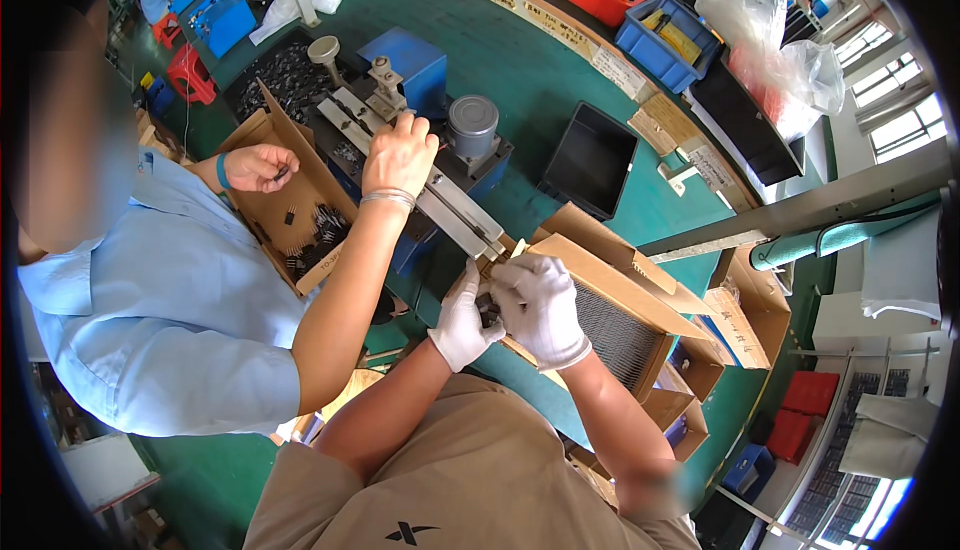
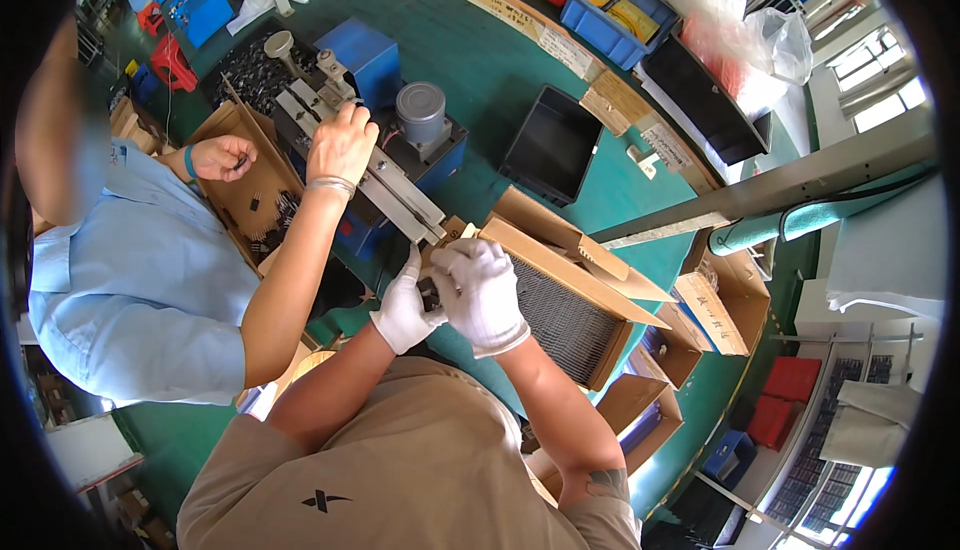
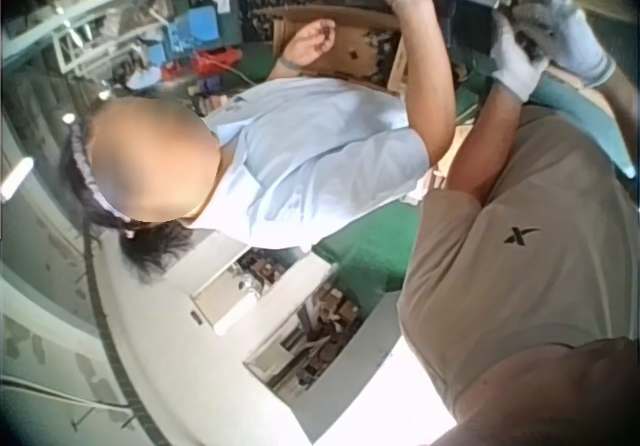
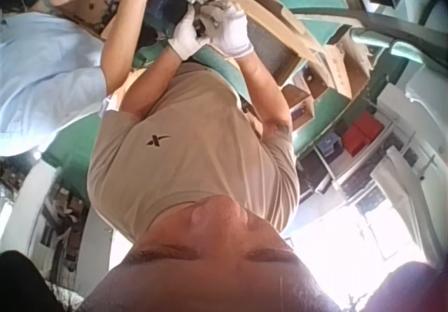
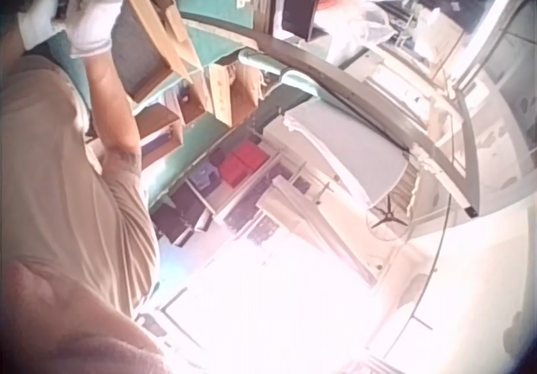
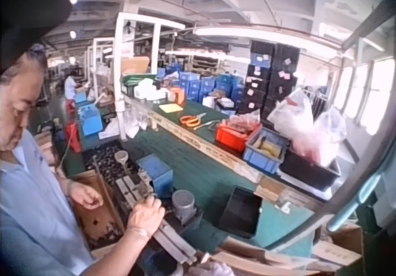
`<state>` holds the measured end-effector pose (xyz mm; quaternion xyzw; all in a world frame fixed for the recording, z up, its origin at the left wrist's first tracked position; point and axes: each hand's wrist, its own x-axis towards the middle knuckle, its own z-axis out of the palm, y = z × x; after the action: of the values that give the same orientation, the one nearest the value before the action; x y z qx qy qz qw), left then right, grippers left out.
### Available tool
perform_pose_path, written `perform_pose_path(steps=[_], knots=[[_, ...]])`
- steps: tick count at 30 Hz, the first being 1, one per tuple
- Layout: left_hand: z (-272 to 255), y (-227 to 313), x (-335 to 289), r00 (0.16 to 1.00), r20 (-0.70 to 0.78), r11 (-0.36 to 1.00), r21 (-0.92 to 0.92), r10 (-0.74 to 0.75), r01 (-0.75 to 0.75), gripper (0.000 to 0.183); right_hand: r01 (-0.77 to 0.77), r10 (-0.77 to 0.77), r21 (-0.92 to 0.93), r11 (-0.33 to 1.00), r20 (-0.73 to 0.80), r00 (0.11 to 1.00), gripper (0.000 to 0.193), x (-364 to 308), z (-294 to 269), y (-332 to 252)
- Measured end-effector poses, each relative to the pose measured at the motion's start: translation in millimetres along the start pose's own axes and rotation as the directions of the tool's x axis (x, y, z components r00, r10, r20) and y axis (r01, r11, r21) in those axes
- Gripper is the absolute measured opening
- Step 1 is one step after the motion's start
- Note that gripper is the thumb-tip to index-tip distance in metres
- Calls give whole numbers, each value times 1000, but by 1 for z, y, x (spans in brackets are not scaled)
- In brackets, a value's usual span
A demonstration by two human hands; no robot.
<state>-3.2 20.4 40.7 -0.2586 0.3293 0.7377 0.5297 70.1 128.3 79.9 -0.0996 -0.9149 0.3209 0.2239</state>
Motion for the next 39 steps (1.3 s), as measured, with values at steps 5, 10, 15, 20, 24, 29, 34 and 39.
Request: perform_pose_path(steps=[5, 10, 15, 20, 24, 29, 34, 39], knots=[[-14, 0, 2, 981, 183, 986, 162, -69, 39, 53, 35, -1, -174, 984, 190, 982, 27, -14, 8, -2], [-10, 2, -2, 936, 338, 988, 147, -94, 46, 51, -300, 269, 379, 875, 132, 954, 16, -18, 9, 15], [-30, -1, 7, 868, 461, 944, 329, -183, 24, 38, -363, 339, 659, 659, 171, 925, 10, -32, 25, 40], [-30, -7, 9, 874, 455, 975, 206, -169, 82, 30, -328, 347, 633, 701, 99, 933, 16, -28, 23, 37], [-26, -1, 15, 927, 371, 982, 150, 53, -116, 29, -256, 257, 205, 945, 23, 966, 16, -10, -6, 11], [-23, -1, 14, 941, 327, 965, 204, 90, -163, 36, -89, 96, 74, 993, -108, 989, 14, -2, 2, 21], [-28, 0, 10, 964, 265, 992, 111, 22, -53, 44, 62, -79, -95, 994, -186, 979, 18, 14, 12, 25], [-42, -3, 21, 956, 293, 992, 120, -4, -33, 52, 95, -110, -107, 990, -149, 983, 26, 15, 25, 26]])
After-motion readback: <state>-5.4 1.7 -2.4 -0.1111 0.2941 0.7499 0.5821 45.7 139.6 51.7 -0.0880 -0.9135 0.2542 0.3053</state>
